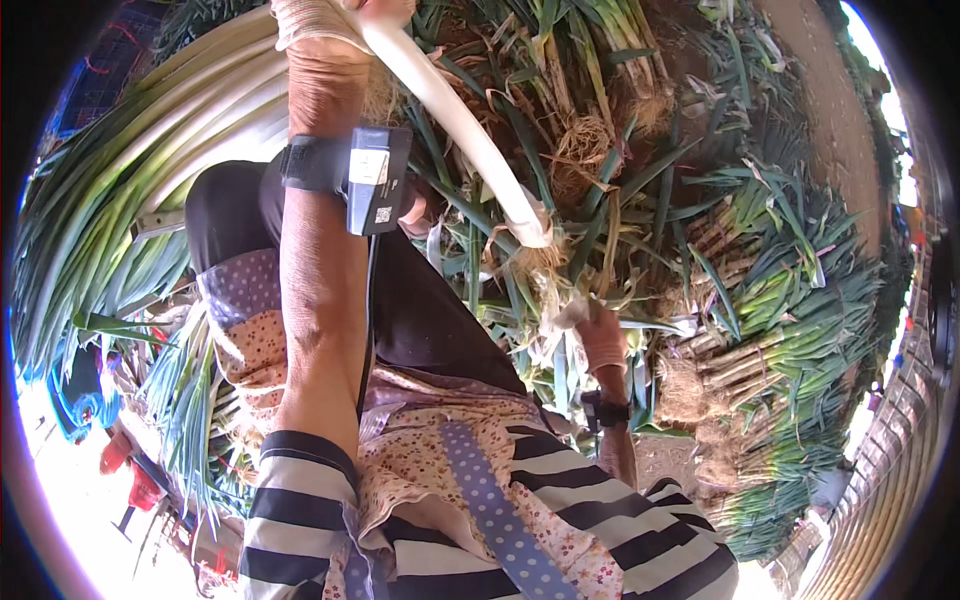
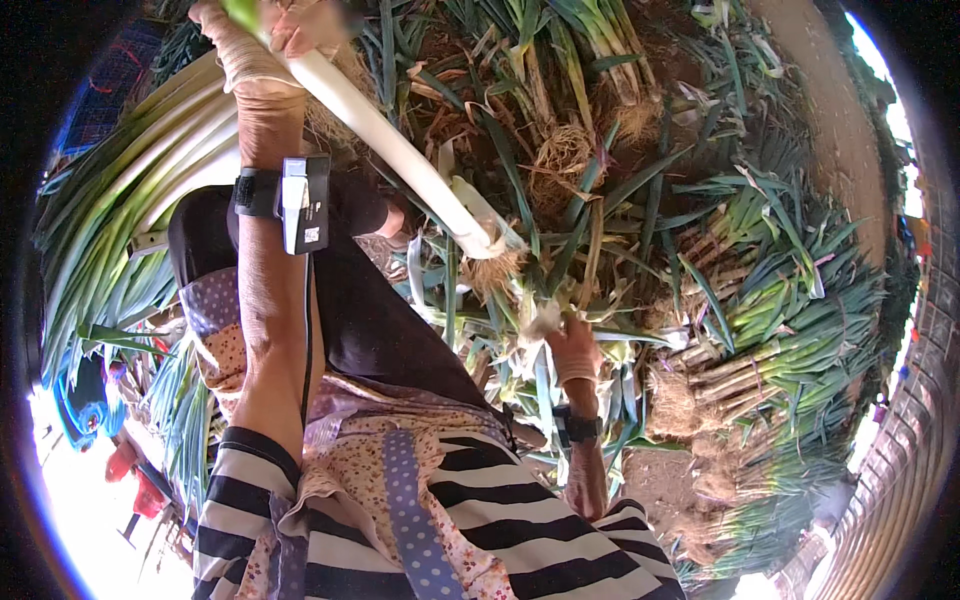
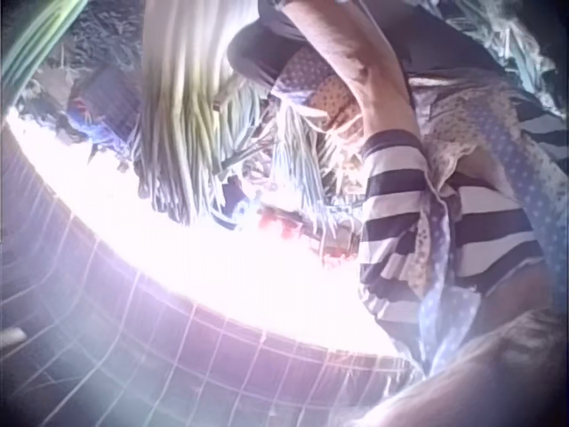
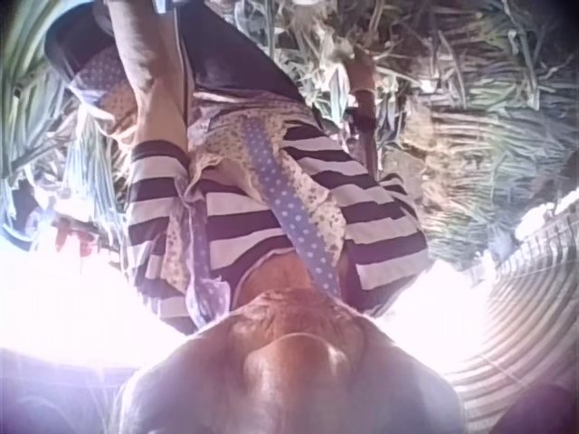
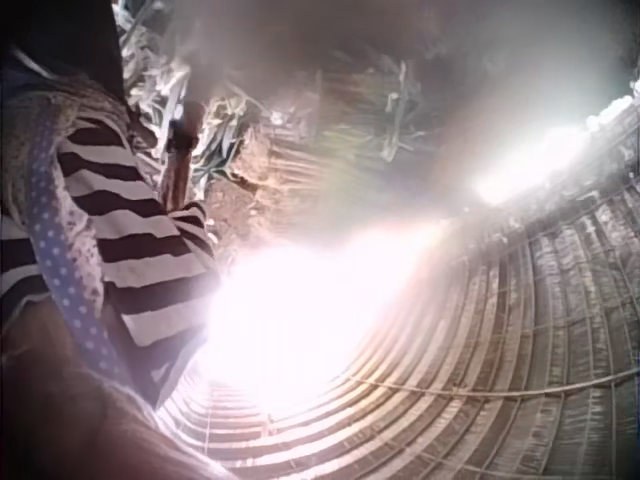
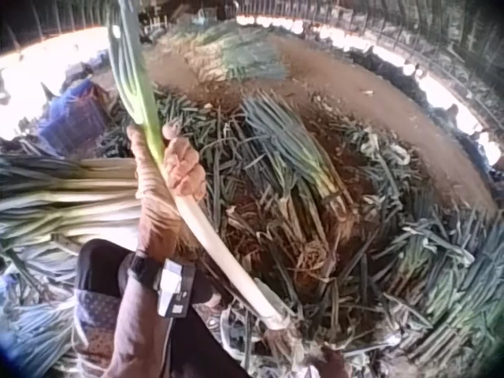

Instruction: Peeling and cleaning the outer layers of leeks by hand in a processing area.

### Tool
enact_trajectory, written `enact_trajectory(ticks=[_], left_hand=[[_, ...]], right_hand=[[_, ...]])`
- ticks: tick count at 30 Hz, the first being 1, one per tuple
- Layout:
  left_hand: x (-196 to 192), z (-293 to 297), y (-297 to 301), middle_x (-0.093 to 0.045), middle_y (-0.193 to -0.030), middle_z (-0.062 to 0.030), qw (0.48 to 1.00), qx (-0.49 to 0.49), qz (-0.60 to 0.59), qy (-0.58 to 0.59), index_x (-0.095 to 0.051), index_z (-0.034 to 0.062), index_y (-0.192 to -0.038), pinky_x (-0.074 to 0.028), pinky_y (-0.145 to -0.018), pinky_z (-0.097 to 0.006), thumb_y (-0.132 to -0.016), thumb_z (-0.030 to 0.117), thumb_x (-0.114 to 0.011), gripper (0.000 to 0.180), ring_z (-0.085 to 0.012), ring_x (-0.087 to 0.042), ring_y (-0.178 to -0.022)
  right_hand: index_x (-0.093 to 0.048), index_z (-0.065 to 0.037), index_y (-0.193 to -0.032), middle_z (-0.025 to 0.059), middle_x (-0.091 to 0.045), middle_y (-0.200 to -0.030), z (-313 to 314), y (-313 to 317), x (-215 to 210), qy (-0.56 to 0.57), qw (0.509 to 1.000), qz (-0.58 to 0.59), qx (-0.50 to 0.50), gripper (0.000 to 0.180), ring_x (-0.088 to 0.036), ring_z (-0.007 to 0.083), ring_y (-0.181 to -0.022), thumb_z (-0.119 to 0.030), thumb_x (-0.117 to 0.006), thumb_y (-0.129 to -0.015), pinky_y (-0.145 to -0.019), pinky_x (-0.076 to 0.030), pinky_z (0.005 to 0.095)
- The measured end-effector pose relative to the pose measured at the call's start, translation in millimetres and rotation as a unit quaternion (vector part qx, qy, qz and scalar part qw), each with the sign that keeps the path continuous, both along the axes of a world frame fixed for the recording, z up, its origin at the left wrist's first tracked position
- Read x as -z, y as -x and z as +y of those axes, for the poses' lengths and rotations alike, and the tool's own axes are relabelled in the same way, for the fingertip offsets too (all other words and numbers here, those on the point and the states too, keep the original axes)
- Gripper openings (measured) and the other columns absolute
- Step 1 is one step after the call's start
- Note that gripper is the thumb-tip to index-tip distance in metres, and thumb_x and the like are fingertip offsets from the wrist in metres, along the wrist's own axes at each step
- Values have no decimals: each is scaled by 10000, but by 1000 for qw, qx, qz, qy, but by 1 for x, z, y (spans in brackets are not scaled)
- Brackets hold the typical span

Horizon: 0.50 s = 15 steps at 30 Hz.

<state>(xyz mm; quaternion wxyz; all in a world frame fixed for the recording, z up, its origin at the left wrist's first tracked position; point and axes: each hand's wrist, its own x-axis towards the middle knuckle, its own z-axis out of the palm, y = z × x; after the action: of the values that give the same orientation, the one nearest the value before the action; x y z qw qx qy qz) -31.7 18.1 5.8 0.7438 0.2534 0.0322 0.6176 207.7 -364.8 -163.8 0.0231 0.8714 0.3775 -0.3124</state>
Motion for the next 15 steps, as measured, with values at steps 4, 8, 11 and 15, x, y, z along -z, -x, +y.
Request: enact_trajectory(ticks=[4,8,11,15], left_hand=[[5,1,-7,-422,-534,25,1000,-4,6,6,-563,80,-876,-307,-330,-240,-871,660,-456,590,-90,-362,-415],[6,3,-7,-414,-531,31,1000,-14,18,6,-555,86,-865,-295,-333,-237,-870,664,-455,587,-88,-356,-416],[-1,-8,-12,-377,-528,53,984,-115,117,72,-515,113,-835,-243,-366,-232,-864,679,-455,569,-86,-336,-428],[-5,-13,-8,-370,-535,61,970,-171,156,79,-513,115,-835,-236,-389,-236,-869,674,-454,563,-81,-344,-444]], right_hand=[[-605,-80,-1141,106,-656,-1023,69,21,-53,-423,900,103,-15,470,-670,212,-829,-241,-780,-736,-670,-576,322],[-628,-61,-964,84,-638,-797,140,52,-83,-539,803,-58,-248,371,-628,223,-618,-285,-794,-719,-497,-504,321],[-639,-68,-832,72,-582,-678,141,57,-81,-402,872,-39,-278,202,-577,227,-540,-255,-708,-799,-496,-479,354],[-668,-116,-873,86,-637,-761,103,59,-65,-233,938,16,-256,194,-618,250,-597,-298,-603,-878,-540,-490,360]])
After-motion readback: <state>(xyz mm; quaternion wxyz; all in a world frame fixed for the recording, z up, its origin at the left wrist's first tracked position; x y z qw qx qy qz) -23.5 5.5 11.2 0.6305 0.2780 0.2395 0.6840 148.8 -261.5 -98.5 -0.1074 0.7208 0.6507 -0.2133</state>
